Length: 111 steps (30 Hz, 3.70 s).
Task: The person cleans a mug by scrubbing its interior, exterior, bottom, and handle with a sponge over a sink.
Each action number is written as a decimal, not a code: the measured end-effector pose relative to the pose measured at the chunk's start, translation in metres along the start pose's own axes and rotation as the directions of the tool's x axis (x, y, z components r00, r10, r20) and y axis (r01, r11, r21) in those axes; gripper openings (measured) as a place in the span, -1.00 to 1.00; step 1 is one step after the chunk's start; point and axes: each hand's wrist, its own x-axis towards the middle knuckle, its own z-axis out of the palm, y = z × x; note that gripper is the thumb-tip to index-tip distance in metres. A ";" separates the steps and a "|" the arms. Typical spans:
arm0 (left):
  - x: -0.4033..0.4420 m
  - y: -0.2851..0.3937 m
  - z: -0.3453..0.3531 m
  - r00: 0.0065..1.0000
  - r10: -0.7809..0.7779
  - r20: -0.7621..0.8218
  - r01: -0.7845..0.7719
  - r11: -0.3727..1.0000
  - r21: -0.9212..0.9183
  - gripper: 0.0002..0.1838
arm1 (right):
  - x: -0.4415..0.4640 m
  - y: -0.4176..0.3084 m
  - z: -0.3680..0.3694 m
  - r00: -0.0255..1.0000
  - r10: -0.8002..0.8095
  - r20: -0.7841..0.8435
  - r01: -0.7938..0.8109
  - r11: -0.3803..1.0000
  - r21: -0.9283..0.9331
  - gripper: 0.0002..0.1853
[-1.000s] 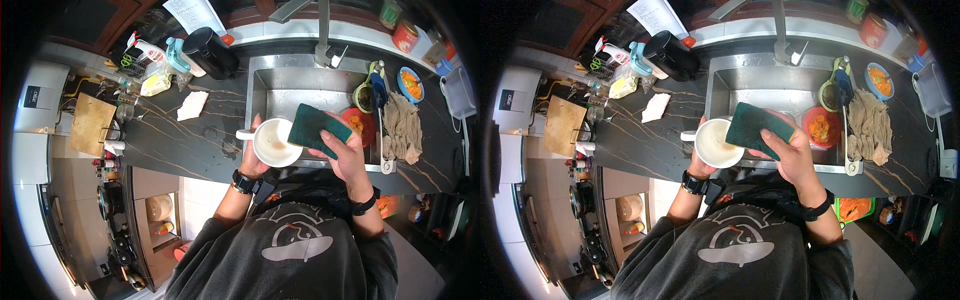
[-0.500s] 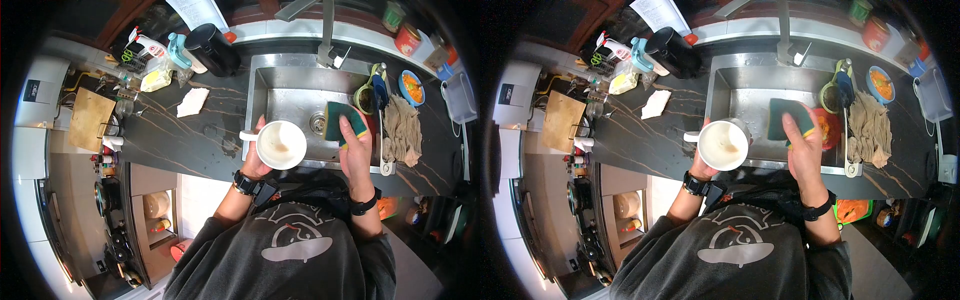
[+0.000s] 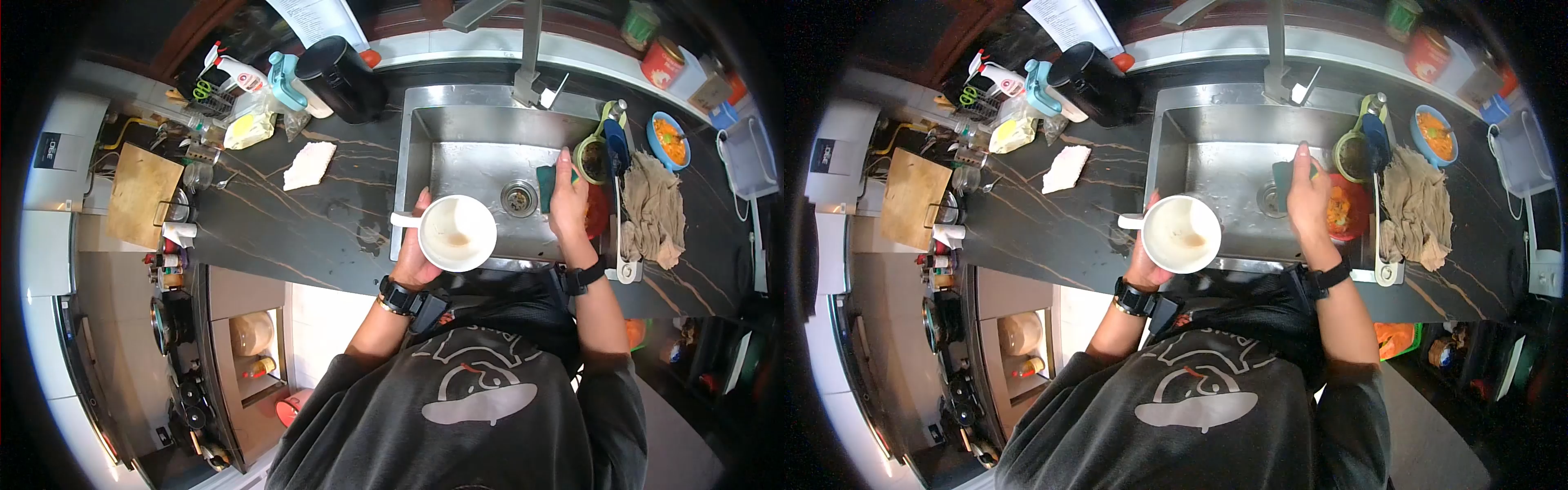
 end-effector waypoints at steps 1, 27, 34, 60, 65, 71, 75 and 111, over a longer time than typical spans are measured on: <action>-0.002 0.001 0.003 1.000 0.012 -0.013 -0.011 1.000 0.024 -0.29 | 0.002 0.000 0.002 0.999 -0.042 -0.025 0.040 0.997 -0.068 -0.44; -0.001 -0.003 0.012 0.999 0.035 -0.034 -0.033 0.997 0.069 -0.22 | -0.079 -0.107 -0.011 0.420 -0.607 0.674 0.761 0.640 0.103 -0.68; 0.004 -0.009 0.007 0.984 0.148 -0.097 -0.131 0.977 0.168 -0.35 | -0.098 -0.069 0.014 0.443 -0.399 0.803 0.853 0.464 -0.241 -0.73; 0.011 -0.002 0.008 0.909 0.373 -0.186 -0.190 0.768 0.612 -0.48 | -0.079 -0.038 0.046 0.412 0.013 0.911 0.503 0.831 -0.239 -0.68; 0.019 0.013 0.007 0.960 0.275 -0.060 -0.246 0.922 0.298 -0.46 | -0.089 -0.020 0.066 0.512 0.099 0.854 -0.798 0.424 0.429 -0.71; 0.014 0.018 0.001 0.944 0.318 -0.084 -0.231 0.822 0.520 -0.41 | -0.085 -0.036 0.056 0.409 0.059 0.911 0.442 0.860 -0.254 -0.72; 0.020 -0.002 -0.013 0.911 0.321 -0.260 -0.035 0.686 0.727 -0.38 | -0.076 -0.056 0.063 0.495 0.317 0.809 0.225 0.852 -0.472 -0.69; -0.002 0.024 0.010 0.995 0.086 0.047 -0.087 0.996 0.018 -0.29 | -0.074 -0.086 -0.030 0.827 -0.167 0.537 -0.012 0.949 0.314 -0.45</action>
